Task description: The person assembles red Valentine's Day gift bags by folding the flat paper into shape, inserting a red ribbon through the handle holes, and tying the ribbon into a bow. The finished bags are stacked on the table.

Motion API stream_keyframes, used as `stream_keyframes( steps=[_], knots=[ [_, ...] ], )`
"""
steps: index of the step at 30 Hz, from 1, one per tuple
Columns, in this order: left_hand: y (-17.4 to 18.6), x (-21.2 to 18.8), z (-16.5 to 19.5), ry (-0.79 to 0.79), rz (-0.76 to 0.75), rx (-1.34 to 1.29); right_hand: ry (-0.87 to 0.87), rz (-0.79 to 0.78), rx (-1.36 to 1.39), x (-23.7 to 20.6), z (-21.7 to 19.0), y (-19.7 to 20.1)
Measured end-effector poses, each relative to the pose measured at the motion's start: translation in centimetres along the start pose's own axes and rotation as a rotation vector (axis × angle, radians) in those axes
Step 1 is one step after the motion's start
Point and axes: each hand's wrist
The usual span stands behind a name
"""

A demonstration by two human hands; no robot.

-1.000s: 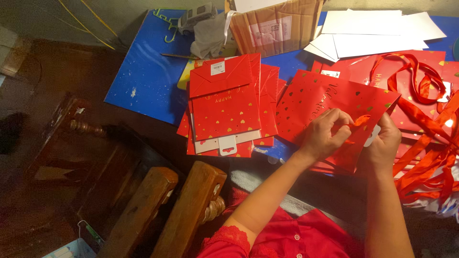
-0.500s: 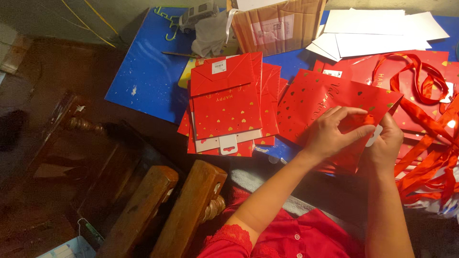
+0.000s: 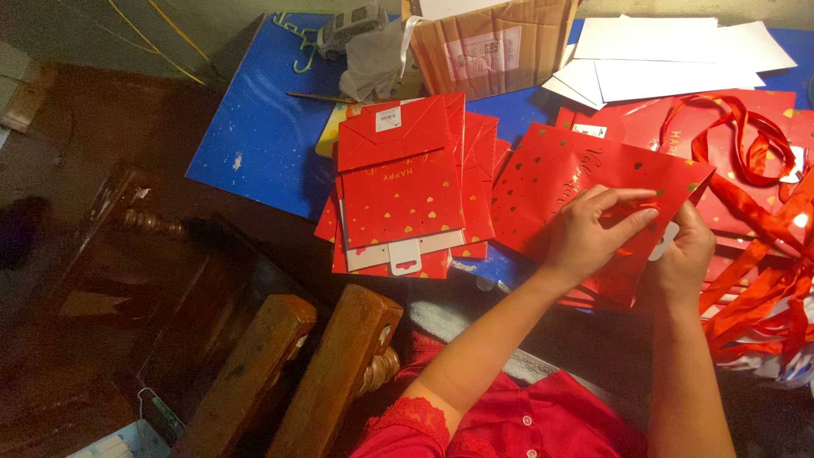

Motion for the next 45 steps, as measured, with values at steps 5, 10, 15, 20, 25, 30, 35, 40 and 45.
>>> stream_keyframes(
  steps=[5, 10, 15, 20, 25, 30, 35, 40, 45],
  knots=[
    [-0.2, 0.2, 0.0, -0.085, 0.035, 0.072, -0.027, 0.016, -0.100, 0.0, 0.0, 0.1],
    [-0.5, 0.3, -0.5, -0.076, 0.019, 0.010, -0.019, 0.012, -0.025, 0.0, 0.1, 0.1],
    [-0.7, 0.5, -1.2, -0.104, 0.038, 0.100, -0.035, 0.020, -0.030, -0.1, 0.2, 0.2],
    [-0.9, 0.5, -2.1, -0.031, 0.044, -0.089, -0.041, 0.022, -0.092, -0.1, 1.1, 0.6],
    [-0.8, 0.5, -2.2, -0.031, 0.028, -0.219, -0.025, 0.016, -0.031, -0.2, 1.1, 0.5],
    [-0.4, 0.1, -1.4, 0.041, 0.016, -0.243, -0.048, 0.027, -0.032, -0.2, 0.3, 0.0],
    [-0.4, 0.0, -1.4, -0.085, 0.029, -0.164, -0.029, 0.013, -0.057, -0.1, 0.2, 0.1],
    [-0.6, 0.1, -1.9, -0.058, 0.020, -0.156, -0.026, 0.015, -0.103, 0.0, 0.4, 0.3],
    [-0.7, 0.0, -2.1, -0.079, 0.017, -0.118, -0.046, 0.033, -0.047, -0.2, 0.3, 0.2]
  ],
)
Point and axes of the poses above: each hand's wrist, its own x-axis towards the middle knuckle, its own y-axis out of the back of the hand, z = x × y, and after that the axes turned 15 degrees about -z, right-handed
